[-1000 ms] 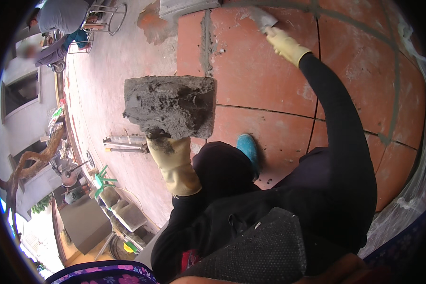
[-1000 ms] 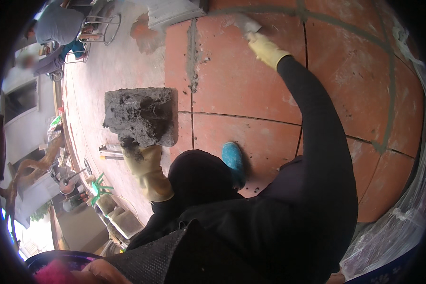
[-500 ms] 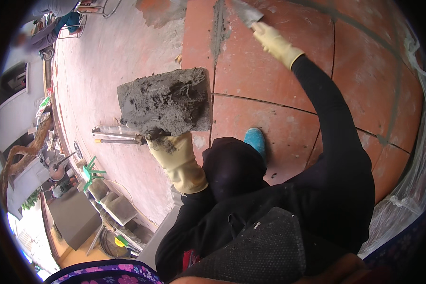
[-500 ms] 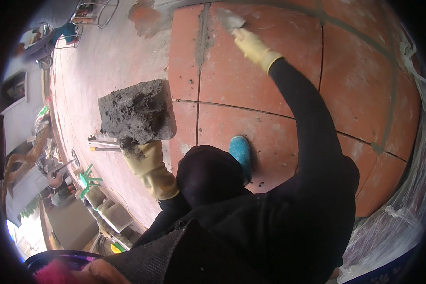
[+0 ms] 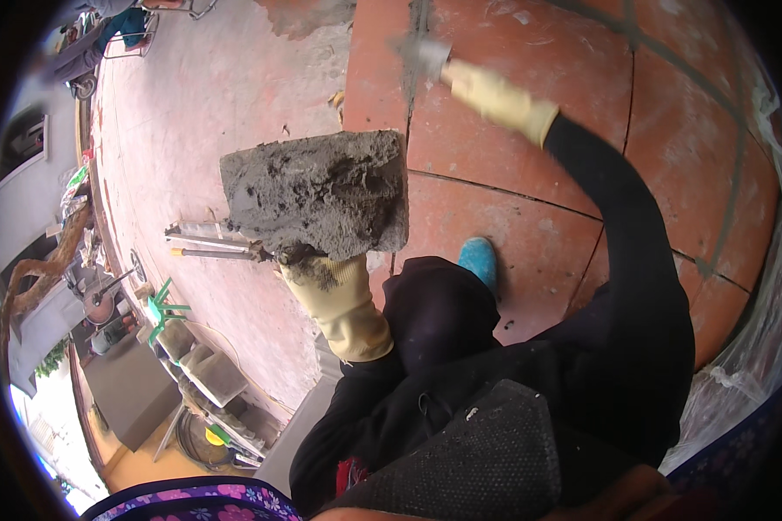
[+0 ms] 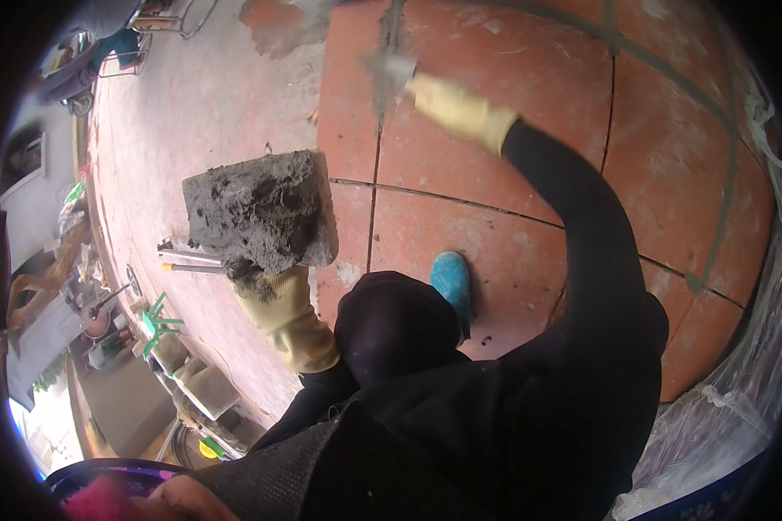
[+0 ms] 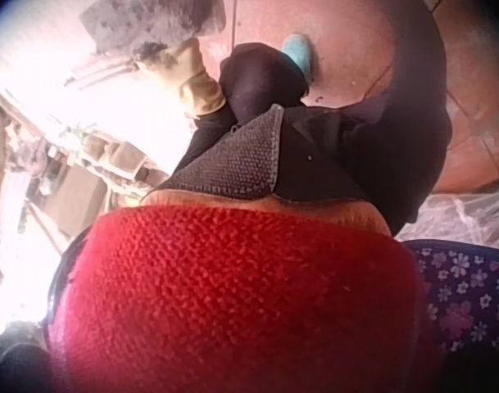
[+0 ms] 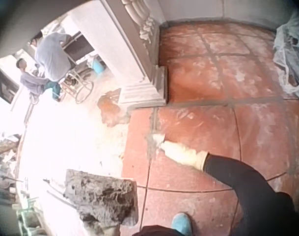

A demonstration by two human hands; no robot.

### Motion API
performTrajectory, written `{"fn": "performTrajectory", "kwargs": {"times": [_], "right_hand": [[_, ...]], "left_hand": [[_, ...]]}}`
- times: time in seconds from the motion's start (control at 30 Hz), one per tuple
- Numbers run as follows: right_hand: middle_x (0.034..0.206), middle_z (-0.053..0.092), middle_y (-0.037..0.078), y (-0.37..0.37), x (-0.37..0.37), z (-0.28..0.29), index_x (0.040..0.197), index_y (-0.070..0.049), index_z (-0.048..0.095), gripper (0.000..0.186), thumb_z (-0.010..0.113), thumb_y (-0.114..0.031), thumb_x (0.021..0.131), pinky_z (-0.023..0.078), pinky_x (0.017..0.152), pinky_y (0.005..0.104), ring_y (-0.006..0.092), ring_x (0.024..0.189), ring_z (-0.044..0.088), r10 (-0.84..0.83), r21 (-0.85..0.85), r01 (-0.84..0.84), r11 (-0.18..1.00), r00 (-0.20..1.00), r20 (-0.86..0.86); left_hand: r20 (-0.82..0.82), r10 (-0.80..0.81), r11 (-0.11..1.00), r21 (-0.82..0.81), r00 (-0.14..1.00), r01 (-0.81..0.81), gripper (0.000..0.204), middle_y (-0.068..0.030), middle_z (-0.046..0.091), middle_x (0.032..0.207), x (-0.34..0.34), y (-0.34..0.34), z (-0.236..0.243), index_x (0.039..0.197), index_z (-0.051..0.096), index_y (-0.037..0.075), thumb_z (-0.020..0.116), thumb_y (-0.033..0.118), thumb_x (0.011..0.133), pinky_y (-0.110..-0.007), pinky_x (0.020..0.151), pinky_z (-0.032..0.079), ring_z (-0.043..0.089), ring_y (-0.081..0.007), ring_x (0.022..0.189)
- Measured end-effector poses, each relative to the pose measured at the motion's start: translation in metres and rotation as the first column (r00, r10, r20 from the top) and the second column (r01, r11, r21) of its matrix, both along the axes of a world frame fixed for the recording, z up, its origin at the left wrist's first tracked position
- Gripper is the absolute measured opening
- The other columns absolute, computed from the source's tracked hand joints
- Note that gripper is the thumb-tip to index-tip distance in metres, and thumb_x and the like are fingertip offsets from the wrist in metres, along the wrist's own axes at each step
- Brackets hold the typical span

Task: The person scoops cement from a hawk with a trowel and applies it into the gaps between red floor tiles, smoothing the joints. The person works methodically along the tile seams, filling and leveling the grout lines.

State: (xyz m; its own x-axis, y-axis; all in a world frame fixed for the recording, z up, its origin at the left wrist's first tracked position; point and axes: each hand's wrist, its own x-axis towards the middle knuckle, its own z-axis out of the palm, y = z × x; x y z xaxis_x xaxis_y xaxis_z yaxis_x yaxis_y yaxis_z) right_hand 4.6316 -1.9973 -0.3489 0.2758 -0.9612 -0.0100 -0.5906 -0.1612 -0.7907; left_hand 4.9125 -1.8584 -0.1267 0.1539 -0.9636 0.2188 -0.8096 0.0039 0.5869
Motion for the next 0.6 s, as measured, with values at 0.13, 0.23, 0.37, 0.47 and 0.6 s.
{"fn": "performTrajectory", "kwargs": {"times": [0.13, 0.23, 0.37, 0.47, 0.6], "right_hand": [[0.079, 0.055, 0.005, -0.093, -0.042, 0.005, 0.121, -0.011, 0.061, 0.033, 0.048, -0.033, 0.101, 0.043, 0.053, 0.03, 0.0127, 0.062, 0.049, -0.443, 0.465, 0.304, 0.832, 0.868, 0.224], [0.076, 0.053, 0.004, -0.096, -0.037, 0.006, 0.122, -0.015, 0.063, 0.036, 0.048, -0.039, 0.1, 0.041, 0.053, 0.0301, 0.0126, 0.059, 0.047, -0.278, 0.559, 0.167, 0.812, 0.953, 0.119], [0.116, 0.066, 0.014, 0.004, 0.007, 0.011, 0.129, -0.016, 0.061, 0.041, 0.05, -0.041, 0.099, 0.05, 0.089, 0.0427, 0.0324, 0.101, 0.063, 0.487, 0.083, -0.492, 0.866, 0.87, 0.079], [0.135, 0.06, 0.017, 0.068, 0.022, 0.024, 0.137, -0.016, 0.057, 0.047, 0.05, -0.04, 0.098, 0.046, 0.104, 0.0453, 0.0377, 0.122, 0.058, 0.66, 0.492, -0.577, 0.652, 0.751, 0.007], [0.12, 0.062, 0.007, 0.002, -0.006, 0.033, 0.144, -0.014, 0.05, 0.055, 0.049, -0.045, 0.099, 0.05, 0.075, 0.0321, 0.0201, 0.091, 0.058, 0.176, 0.118, -0.192, 0.974, 0.976, 0.132]], "left_hand": [[-0.071, 0.013, 1.0, 0.022, 0.997, -0.012, 0.049, -0.0145, 0.069, 0.12, 0.006, 0.004, -0.001, 0.123, 0.062, 0.0, 0.074, 0.022, 0.081, -0.037, 0.095, 0.05, 0.066, -0.0275, 0.11], [-0.03, 0.018, 0.997, -0.077, 0.999, -0.02, 0.049, -0.0136, 0.069, 0.121, 0.009, 0.002, -0.004, 0.122, 0.064, 0.003, 0.074, 0.027, 0.082, -0.038, 0.096, 0.05, 0.066, -0.0309, 0.11], [-0.02, 0.051, 0.998, 0.028, 0.999, -0.05, 0.052, -0.0139, 0.068, 0.122, 0.011, 0.0, -0.006, 0.125, 0.062, 0.002, 0.076, 0.028, 0.082, -0.037, 0.1, 0.048, 0.064, -0.0285, 0.114], [-0.343, 0.065, 0.997, 0.051, 0.937, -0.05, 0.056, -0.0129, 0.067, 0.126, 0.004, 0.002, -0.008, 0.131, 0.057, 0.001, 0.076, 0.027, 0.084, -0.036, 0.104, 0.046, 0.063, -0.0251, 0.117], [-0.4, 0.033, 0.995, 0.1, 0.916, 0.008, 0.06, -0.0127, 0.063, 0.131, 0.001, 0.003, -0.003, 0.135, 0.05, -0.001, 0.077, 0.015, 0.084, -0.035, 0.104, 0.046, 0.061, -0.0227, 0.12]]}}
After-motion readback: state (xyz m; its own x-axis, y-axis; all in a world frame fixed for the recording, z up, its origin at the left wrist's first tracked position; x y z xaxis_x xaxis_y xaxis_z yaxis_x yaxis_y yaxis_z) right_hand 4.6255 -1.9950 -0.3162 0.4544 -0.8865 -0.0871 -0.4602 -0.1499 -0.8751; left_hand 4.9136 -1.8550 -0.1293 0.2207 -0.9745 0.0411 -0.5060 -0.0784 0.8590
